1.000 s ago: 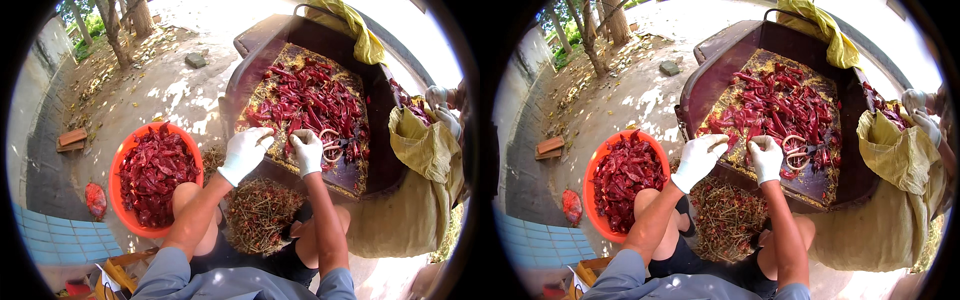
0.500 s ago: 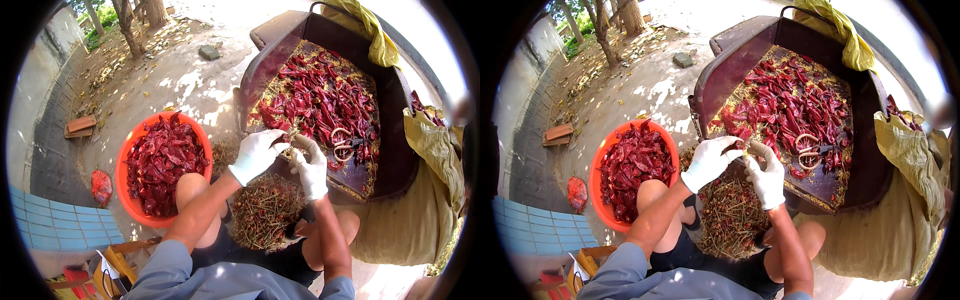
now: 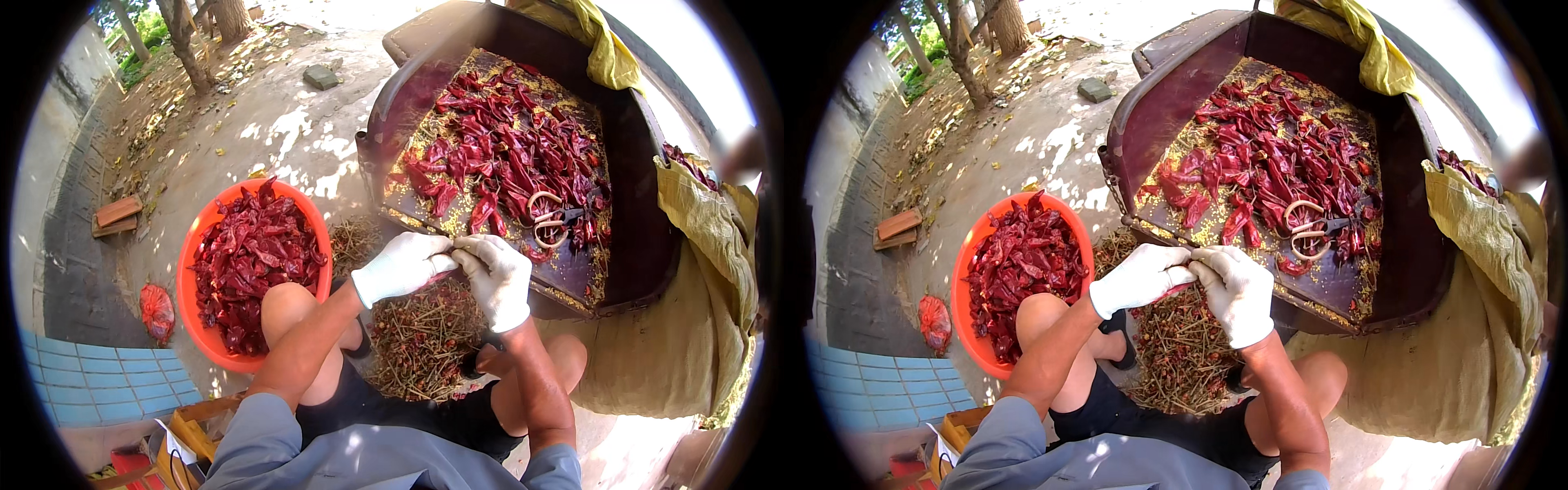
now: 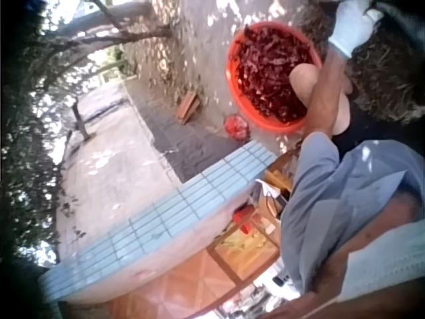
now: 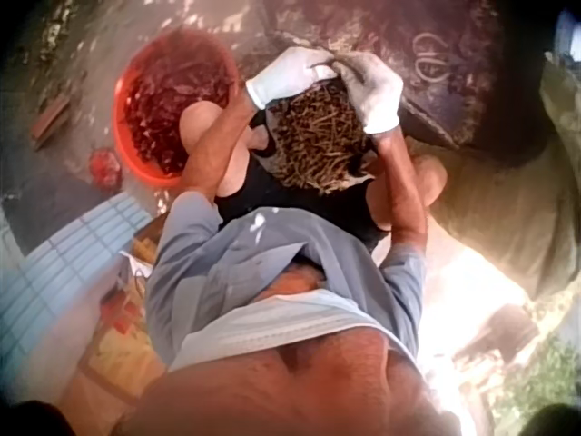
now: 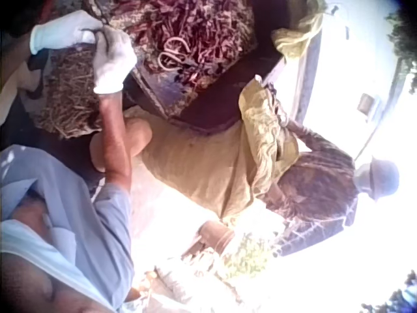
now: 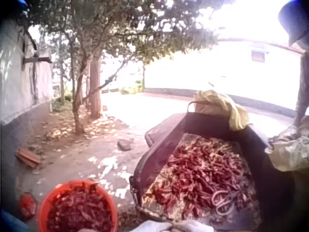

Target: The person removes stems from dried red peppers by hand and with a knife, placing the processed peppers into a red basin.

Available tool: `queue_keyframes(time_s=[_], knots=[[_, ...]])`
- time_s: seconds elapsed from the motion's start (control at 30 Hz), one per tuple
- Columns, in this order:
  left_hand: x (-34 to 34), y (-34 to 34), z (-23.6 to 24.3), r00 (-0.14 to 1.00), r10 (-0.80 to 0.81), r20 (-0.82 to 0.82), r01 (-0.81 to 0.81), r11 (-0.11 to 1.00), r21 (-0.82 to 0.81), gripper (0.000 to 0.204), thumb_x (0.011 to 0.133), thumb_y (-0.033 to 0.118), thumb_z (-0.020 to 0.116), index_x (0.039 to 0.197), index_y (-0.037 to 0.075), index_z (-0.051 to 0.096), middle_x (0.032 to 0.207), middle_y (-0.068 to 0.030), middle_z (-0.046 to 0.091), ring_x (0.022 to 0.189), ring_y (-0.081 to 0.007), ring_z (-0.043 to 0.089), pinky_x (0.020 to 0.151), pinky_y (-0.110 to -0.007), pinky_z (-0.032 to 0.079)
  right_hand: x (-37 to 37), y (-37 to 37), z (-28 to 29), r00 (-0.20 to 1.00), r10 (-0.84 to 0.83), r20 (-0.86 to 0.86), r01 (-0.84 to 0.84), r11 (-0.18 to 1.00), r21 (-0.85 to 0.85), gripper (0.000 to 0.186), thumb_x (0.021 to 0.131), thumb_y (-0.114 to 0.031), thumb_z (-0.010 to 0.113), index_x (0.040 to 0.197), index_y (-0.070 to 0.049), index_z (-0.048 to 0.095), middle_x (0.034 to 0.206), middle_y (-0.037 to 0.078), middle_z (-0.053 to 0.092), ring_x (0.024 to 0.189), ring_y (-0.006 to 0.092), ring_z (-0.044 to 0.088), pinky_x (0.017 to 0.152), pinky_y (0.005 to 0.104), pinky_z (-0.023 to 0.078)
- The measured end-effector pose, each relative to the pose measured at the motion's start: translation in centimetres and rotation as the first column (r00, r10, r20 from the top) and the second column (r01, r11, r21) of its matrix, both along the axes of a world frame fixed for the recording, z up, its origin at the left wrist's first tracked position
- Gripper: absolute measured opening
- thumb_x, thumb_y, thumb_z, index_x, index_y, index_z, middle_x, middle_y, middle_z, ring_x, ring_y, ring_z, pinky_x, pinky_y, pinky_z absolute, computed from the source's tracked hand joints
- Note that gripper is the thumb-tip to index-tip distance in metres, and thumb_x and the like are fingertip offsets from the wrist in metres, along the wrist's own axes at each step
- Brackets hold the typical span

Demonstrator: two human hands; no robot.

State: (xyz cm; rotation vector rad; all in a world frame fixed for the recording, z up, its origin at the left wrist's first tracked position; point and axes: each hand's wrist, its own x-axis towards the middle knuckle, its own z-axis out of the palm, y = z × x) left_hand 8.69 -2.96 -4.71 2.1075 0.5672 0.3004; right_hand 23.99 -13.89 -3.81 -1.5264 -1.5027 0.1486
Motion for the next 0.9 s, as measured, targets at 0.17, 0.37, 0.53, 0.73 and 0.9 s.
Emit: queue_keyframes(time_s=[0.17,0.37,0.53,0.73,0.9], knots=[[0.0,-0.6,-1.3,0.997,0.021,0.073,-0.040,0.963,0.267,0.022,0.092,0.024,0.064,0.097,0.002,0.064,0.082,-0.0182,0.065,0.077,-0.0376,0.065,0.069,-0.042,0.051,-0.5,-0.3,0.1,0.998,-0.032,-0.055,0.031,0.999,-0.036,0.012,0.085,-0.006,0.072,0.096,-0.004,0.072,0.085,0.012,0.071,0.072,0.0226,0.069,0.066,0.0293,0.055],[0.7,-1.4,-1.3,0.949,0.107,0.297,-0.195,0.939,0.284,0.022,0.092,0.022,0.064,0.103,0.003,0.068,0.084,-0.0173,0.068,0.079,-0.0360,0.067,0.068,-0.040,0.053,0.1,0.6,0.0,0.417,-0.157,-0.895,-0.134,0.964,-0.232,0.011,0.096,-0.008,0.064,0.100,0.002,0.066,0.071,0.001,0.063,0.052,0.0080,0.054,0.049,0.0221,0.047],[1.7,-1.6,-0.9,0.905,0.181,0.385,-0.244,0.962,0.122,0.022,0.094,0.016,0.063,0.104,-0.003,0.068,0.080,-0.0144,0.068,0.067,-0.0222,0.068,0.062,-0.032,0.052,0.9,1.8,-1.4,-0.045,-0.060,-0.997,-0.165,0.985,-0.052,0.011,0.097,-0.008,0.062,0.105,0.000,0.063,0.082,0.001,0.062,0.061,0.0070,0.054,0.053,0.0220,0.045],[1.0,-3.0,0.7,0.875,0.258,0.409,-0.065,0.901,-0.429,0.029,0.099,0.025,0.059,0.106,-0.002,0.068,0.080,-0.0087,0.072,0.068,-0.0113,0.065,0.062,-0.025,0.052,5.3,2.0,-2.6,-0.467,0.191,-0.863,-0.100,0.959,0.267,0.010,0.101,-0.012,0.055,0.109,-0.006,0.058,0.091,0.002,0.061,0.061,0.0047,0.053,0.053,0.0201,0.044],[-1.7,-0.7,0.6,0.782,0.423,0.458,-0.058,0.780,-0.623,0.033,0.102,0.024,0.054,0.116,-0.005,0.061,0.082,-0.0091,0.067,0.074,-0.0135,0.066,0.076,-0.033,0.057,7.3,0.3,0.8,0.775,-0.359,-0.520,0.348,0.929,-0.123,0.019,0.092,-0.003,0.062,0.109,-0.007,0.069,0.096,0.006,0.071,0.079,0.0141,0.067,0.071,0.0261,0.056]])
